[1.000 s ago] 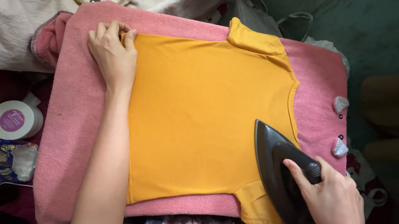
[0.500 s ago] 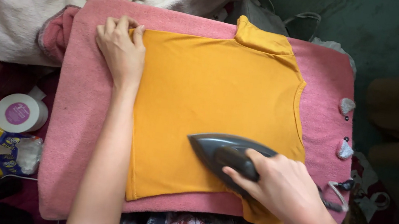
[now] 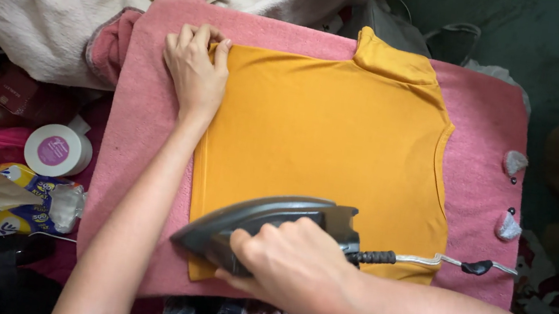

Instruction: The person irons and folds a yellow t-shirt and then prepares to iron a pink patterned garment on a padded surface.

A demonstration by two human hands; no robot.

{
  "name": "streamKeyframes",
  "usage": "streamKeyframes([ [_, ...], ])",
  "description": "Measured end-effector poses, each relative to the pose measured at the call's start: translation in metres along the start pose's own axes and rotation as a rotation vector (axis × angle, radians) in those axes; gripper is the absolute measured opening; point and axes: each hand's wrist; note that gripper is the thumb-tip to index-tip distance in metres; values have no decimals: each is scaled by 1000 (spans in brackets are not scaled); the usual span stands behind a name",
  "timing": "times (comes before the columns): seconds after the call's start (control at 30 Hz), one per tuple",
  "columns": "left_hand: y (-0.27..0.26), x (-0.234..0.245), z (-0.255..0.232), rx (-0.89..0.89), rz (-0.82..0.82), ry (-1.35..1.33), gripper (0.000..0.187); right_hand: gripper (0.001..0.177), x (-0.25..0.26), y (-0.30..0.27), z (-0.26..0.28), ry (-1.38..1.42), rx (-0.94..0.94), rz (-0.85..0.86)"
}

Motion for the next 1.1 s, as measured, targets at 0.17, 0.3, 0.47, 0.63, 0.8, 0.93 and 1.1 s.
streamKeyframes([
  [0.17,-1,1,-2,5,5,-35,14,51,4,1,3,-2,-17,28],
  [0.3,0,1,-1,24,14,-48,14,49,6,6,-5,21,-107,0],
  [0.47,3,3,-2,36,-47,-116,17,49,31,20,-28,-5,-245,-44],
  [0.63,3,5,1,112,-142,-314,40,52,54,43,-54,-74,-322,-104],
  [0.8,2,8,5,238,-282,-653,48,57,69,62,-66,-146,-298,-182],
  [0.93,1,5,16,283,-275,-705,50,57,76,71,-76,-175,-289,-195],
  [1.1,0,9,7,256,-213,-658,39,64,85,89,-103,-187,-397,-282],
])
Point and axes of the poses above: each hand's wrist, its own y-axis towards the middle knuckle, its own x-axis out of the back of the hand, z = x × y, and after that the axes turned 9 degrees about z, right-handed
